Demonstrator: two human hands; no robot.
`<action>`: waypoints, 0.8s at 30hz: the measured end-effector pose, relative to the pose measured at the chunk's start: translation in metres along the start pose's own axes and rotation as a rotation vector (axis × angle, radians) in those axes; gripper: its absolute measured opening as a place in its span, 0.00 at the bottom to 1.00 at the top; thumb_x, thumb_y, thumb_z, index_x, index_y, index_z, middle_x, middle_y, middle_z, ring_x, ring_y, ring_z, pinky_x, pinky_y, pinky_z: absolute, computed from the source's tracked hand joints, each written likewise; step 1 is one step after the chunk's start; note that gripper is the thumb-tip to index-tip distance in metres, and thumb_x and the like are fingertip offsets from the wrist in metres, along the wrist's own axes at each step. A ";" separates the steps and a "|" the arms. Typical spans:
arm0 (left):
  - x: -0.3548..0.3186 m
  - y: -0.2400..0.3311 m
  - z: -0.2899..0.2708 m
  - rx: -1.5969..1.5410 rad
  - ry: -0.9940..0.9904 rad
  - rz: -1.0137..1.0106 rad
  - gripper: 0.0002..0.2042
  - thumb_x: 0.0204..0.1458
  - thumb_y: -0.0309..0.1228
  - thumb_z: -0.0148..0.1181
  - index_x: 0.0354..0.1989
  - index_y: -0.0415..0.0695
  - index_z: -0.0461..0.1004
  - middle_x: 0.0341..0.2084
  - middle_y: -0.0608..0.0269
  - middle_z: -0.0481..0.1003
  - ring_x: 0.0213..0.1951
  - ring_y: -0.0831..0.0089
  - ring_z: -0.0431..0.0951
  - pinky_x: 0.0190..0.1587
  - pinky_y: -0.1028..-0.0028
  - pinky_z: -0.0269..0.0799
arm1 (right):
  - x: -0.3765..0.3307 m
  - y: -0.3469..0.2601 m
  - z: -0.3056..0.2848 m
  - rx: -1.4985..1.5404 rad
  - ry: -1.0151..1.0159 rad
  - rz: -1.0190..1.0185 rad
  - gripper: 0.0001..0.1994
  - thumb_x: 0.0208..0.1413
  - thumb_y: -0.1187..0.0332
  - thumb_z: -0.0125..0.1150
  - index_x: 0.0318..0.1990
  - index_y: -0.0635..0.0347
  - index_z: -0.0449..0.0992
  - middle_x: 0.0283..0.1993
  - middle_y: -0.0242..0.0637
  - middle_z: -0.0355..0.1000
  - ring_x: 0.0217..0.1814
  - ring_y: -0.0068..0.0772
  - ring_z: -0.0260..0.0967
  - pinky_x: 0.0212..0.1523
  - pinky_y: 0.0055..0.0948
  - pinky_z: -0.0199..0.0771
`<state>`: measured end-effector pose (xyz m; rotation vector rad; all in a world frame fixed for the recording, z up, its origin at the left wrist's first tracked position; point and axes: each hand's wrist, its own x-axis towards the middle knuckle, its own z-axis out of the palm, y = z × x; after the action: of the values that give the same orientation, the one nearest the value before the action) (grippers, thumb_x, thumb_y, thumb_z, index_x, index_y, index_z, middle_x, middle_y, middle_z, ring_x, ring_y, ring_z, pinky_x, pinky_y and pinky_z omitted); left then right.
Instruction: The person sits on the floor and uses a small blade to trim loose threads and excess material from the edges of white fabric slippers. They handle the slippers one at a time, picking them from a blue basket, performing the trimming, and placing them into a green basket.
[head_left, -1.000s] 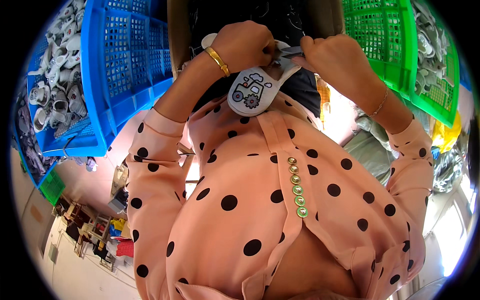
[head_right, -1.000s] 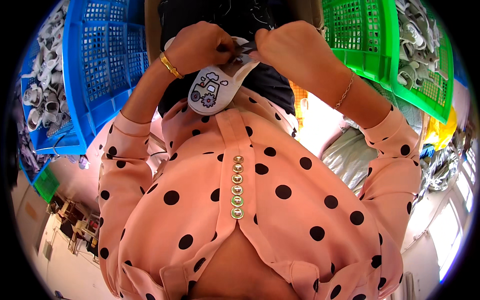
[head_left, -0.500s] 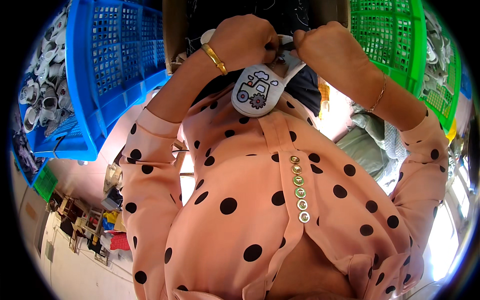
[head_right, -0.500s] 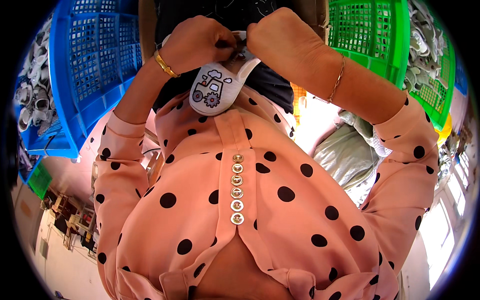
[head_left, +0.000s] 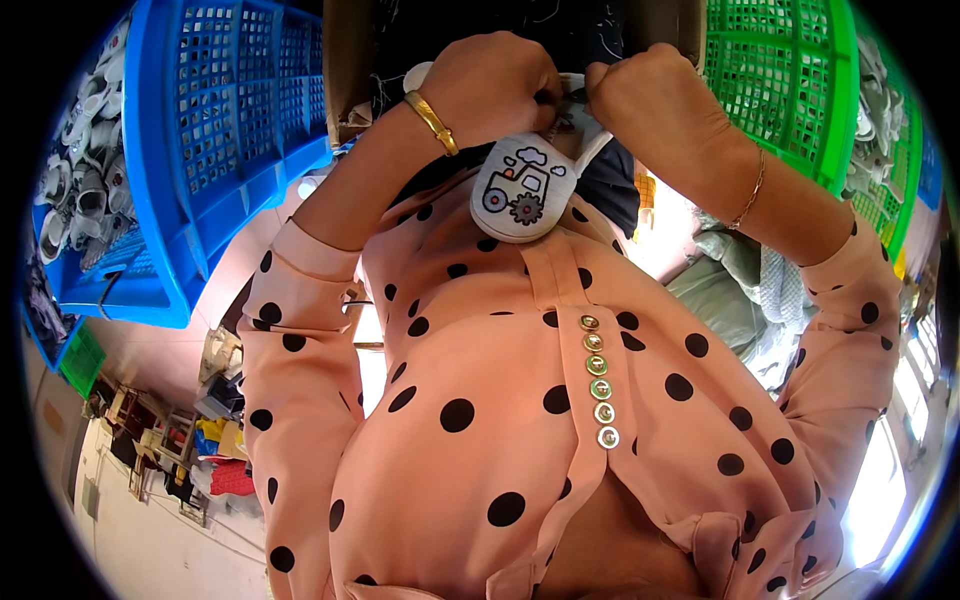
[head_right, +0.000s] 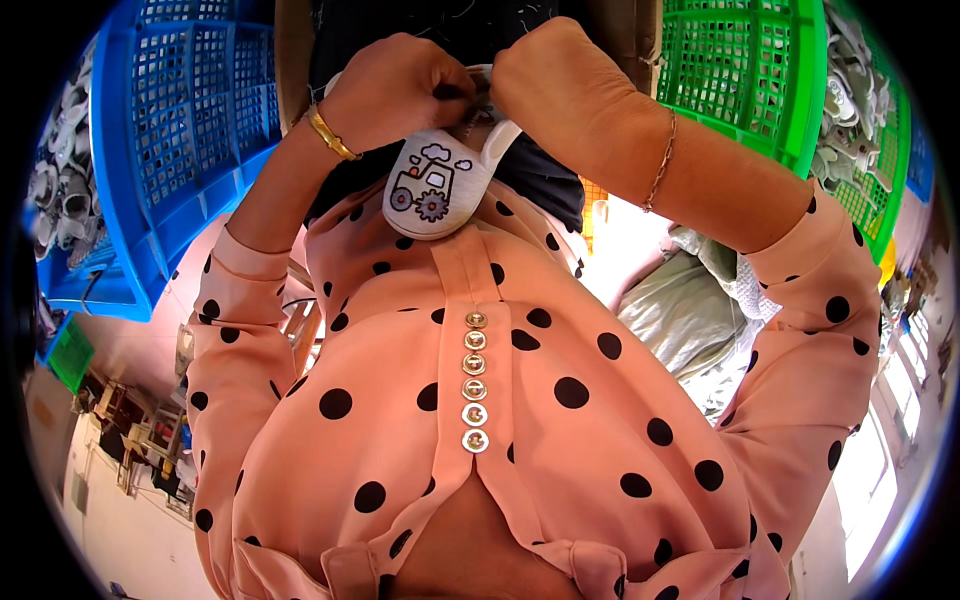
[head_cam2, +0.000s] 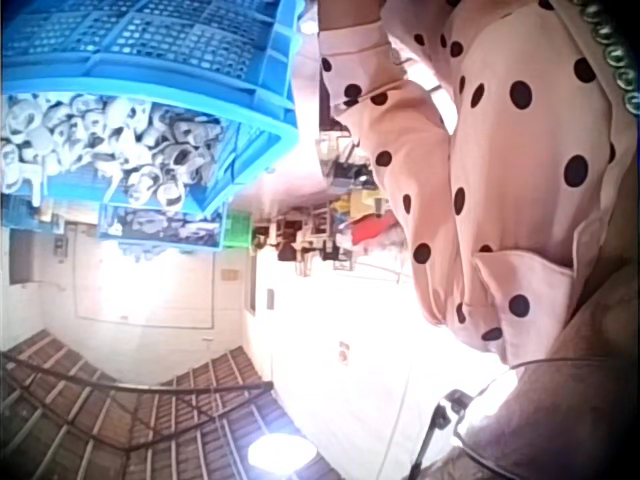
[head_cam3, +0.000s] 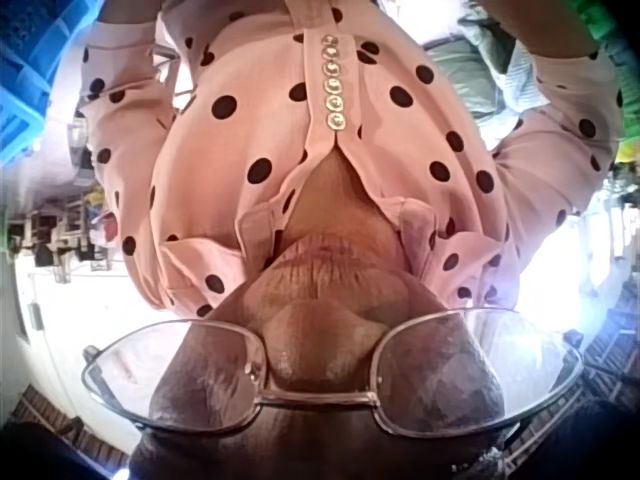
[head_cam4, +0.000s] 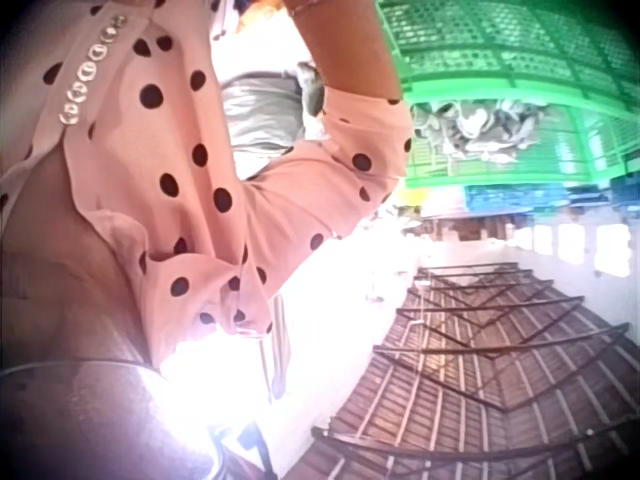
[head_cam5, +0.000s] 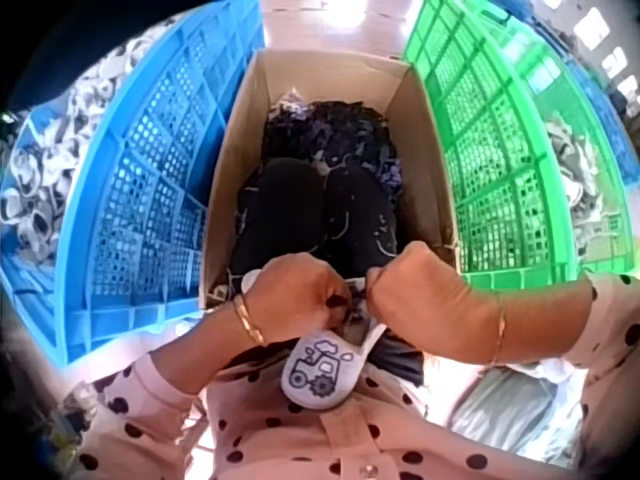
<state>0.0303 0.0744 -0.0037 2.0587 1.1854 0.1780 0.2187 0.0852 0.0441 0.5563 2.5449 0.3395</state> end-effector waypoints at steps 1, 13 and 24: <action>0.000 0.000 0.001 0.003 0.011 0.006 0.09 0.40 0.34 0.64 0.29 0.48 0.84 0.23 0.58 0.79 0.26 0.61 0.79 0.32 0.70 0.74 | 0.000 -0.001 0.002 0.016 0.017 0.014 0.02 0.40 0.69 0.64 0.23 0.50 0.77 0.18 0.26 0.70 0.24 0.26 0.73 0.23 0.25 0.63; -0.002 0.000 0.003 -0.010 0.009 0.009 0.09 0.39 0.35 0.64 0.29 0.50 0.84 0.22 0.58 0.79 0.25 0.61 0.79 0.31 0.70 0.74 | -0.002 -0.004 0.005 0.179 0.075 0.064 0.02 0.40 0.71 0.63 0.23 0.51 0.81 0.24 0.30 0.73 0.28 0.29 0.76 0.25 0.27 0.70; -0.005 0.001 0.006 -0.010 0.017 0.001 0.09 0.39 0.35 0.63 0.29 0.51 0.84 0.21 0.58 0.78 0.25 0.59 0.78 0.31 0.69 0.74 | 0.002 -0.009 0.005 0.159 0.035 0.087 0.02 0.40 0.71 0.64 0.23 0.50 0.81 0.21 0.31 0.73 0.27 0.31 0.76 0.24 0.27 0.70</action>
<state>0.0307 0.0669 -0.0061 2.0529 1.1912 0.2023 0.2170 0.0788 0.0365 0.7282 2.6015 0.1797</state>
